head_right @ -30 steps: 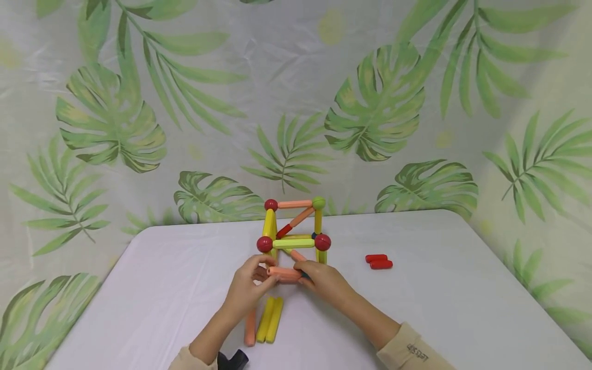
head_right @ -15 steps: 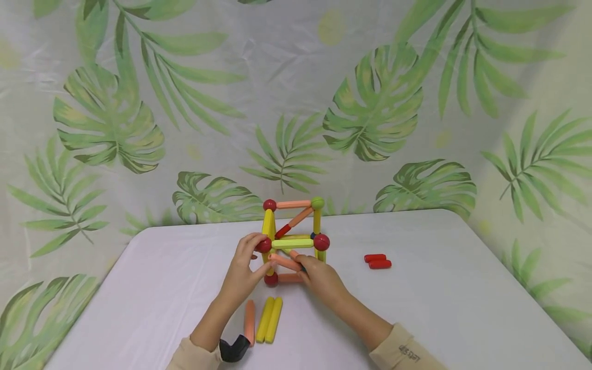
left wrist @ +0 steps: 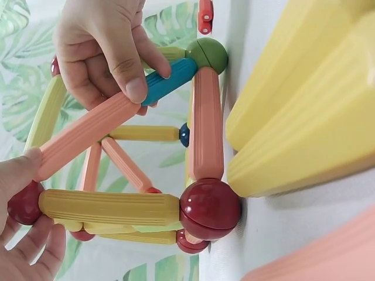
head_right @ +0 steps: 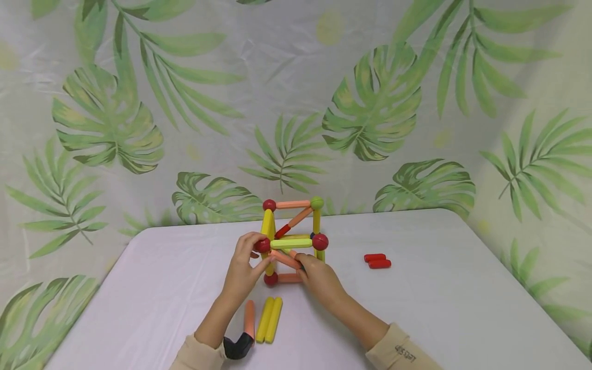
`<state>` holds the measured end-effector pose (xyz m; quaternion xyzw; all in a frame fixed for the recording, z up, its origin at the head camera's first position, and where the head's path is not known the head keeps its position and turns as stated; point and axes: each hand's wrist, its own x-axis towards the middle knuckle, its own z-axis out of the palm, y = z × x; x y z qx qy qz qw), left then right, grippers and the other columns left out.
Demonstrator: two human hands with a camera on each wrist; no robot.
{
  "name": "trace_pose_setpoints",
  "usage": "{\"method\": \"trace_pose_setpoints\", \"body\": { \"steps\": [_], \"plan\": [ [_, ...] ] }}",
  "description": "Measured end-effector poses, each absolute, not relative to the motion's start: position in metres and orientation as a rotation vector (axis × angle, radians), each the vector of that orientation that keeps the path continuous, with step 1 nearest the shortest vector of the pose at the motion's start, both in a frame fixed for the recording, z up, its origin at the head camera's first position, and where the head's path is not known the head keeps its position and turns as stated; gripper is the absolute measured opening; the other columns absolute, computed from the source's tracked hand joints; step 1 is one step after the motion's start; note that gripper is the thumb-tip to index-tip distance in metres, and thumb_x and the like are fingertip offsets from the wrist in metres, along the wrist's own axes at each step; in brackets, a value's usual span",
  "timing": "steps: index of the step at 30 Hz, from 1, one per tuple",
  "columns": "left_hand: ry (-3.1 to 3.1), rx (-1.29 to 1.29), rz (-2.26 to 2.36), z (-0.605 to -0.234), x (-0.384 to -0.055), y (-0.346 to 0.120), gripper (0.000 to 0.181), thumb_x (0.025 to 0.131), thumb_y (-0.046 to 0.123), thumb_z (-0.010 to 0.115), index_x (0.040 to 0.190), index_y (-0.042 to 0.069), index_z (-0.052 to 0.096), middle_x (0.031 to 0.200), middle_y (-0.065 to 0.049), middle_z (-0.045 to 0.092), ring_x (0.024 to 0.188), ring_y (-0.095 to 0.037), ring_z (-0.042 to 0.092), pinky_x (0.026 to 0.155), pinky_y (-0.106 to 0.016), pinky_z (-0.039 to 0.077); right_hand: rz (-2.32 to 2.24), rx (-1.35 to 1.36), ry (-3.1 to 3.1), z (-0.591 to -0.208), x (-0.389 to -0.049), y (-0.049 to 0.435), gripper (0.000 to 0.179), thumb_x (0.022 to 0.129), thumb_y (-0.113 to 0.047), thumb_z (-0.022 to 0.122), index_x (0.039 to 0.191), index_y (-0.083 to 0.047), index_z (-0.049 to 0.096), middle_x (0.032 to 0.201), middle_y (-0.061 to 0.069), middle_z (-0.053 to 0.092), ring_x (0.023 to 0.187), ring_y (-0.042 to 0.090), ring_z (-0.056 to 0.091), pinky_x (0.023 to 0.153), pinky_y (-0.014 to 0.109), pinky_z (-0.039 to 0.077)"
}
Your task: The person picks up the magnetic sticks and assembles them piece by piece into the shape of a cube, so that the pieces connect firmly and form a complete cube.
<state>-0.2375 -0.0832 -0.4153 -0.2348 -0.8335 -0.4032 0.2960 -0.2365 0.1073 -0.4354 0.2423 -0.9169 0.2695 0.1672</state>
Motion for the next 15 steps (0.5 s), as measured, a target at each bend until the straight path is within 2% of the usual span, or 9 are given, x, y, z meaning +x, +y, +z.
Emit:
{"method": "trace_pose_setpoints", "body": {
  "steps": [7,15],
  "plan": [
    [-2.209,-0.604,-1.043,-0.4156,-0.2399,-0.0828,0.043,0.075,0.01,0.073,0.112,0.007,0.051,0.114,-0.007,0.044,0.088,-0.013,0.05,0.069,-0.026,0.048,0.778,0.662,-2.628,-0.435,-0.2364,0.1061,0.028,0.076,-0.008,0.071,0.102,-0.008,0.06,0.086,-0.001,0.058,0.072,0.011,0.051,0.067,0.026,0.049],
    [-2.224,-0.61,-1.065,-0.4178,-0.2414,-0.0841,0.041,0.076,0.009,0.071,0.112,0.009,0.051,0.114,-0.005,0.044,0.088,-0.011,0.049,0.069,-0.025,0.048,0.819,0.636,-2.657,-0.4346,-0.2363,0.106,0.03,0.076,-0.007,0.072,0.103,-0.008,0.059,0.088,0.0,0.057,0.075,0.013,0.051,0.068,0.026,0.049]
  ]
}}
